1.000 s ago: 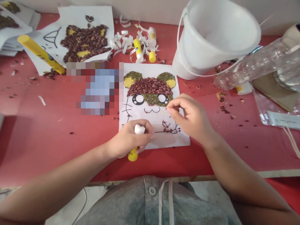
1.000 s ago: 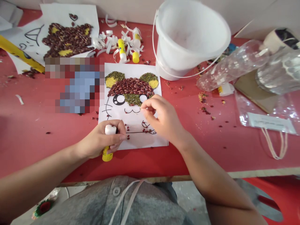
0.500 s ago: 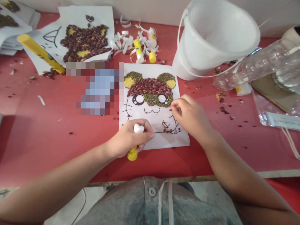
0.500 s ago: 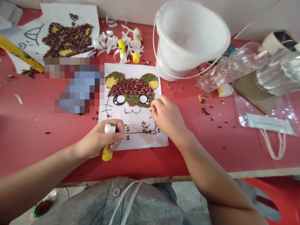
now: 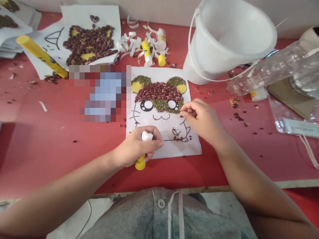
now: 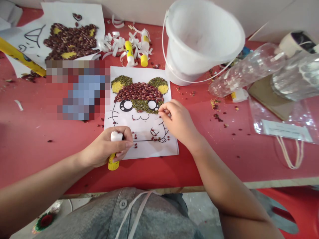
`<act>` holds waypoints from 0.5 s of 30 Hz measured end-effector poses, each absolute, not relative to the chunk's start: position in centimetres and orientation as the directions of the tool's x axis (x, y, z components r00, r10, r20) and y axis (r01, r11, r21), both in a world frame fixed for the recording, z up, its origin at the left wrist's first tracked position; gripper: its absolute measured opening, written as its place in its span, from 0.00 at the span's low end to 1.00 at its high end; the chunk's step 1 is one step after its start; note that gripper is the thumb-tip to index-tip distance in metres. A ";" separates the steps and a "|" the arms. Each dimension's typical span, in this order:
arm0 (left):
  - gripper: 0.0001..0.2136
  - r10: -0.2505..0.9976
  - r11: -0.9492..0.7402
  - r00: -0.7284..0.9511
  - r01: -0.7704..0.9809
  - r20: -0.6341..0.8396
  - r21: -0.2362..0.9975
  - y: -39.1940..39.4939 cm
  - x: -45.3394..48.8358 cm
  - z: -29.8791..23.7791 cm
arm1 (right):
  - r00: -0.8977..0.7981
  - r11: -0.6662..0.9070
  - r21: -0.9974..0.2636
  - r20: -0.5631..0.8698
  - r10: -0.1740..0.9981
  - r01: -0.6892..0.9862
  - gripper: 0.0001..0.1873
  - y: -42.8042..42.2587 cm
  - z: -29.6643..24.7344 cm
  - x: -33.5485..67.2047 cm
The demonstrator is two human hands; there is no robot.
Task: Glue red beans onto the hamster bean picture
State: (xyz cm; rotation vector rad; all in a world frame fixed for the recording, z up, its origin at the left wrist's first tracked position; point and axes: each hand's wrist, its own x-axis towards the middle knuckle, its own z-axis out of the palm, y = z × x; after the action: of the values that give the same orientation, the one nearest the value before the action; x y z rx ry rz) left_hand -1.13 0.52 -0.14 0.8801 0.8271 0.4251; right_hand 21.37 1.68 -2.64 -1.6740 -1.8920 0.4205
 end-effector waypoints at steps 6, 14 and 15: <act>0.07 0.633 0.582 0.629 -0.001 -0.451 0.814 0.6 -1.2 -0.3 | -0.014 0.151 -0.635 0.215 0.976 0.757 0.06 2.4 -3.1 22.4; 0.07 0.637 0.575 0.624 0.005 -0.452 0.818 0.6 -1.0 0.0 | -0.060 0.154 -0.618 0.170 0.984 0.771 0.07 2.9 -3.4 22.1; 0.07 0.638 0.575 0.623 0.005 -0.452 0.818 0.6 -1.0 -0.1 | -0.063 0.155 -0.613 0.170 0.983 0.775 0.07 2.9 -3.4 22.1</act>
State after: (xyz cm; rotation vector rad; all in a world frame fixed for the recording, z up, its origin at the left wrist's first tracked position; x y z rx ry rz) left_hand -0.98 0.62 -0.07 0.8931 0.8291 0.4254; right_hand 22.11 2.92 -3.39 -1.6683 -1.8881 0.4934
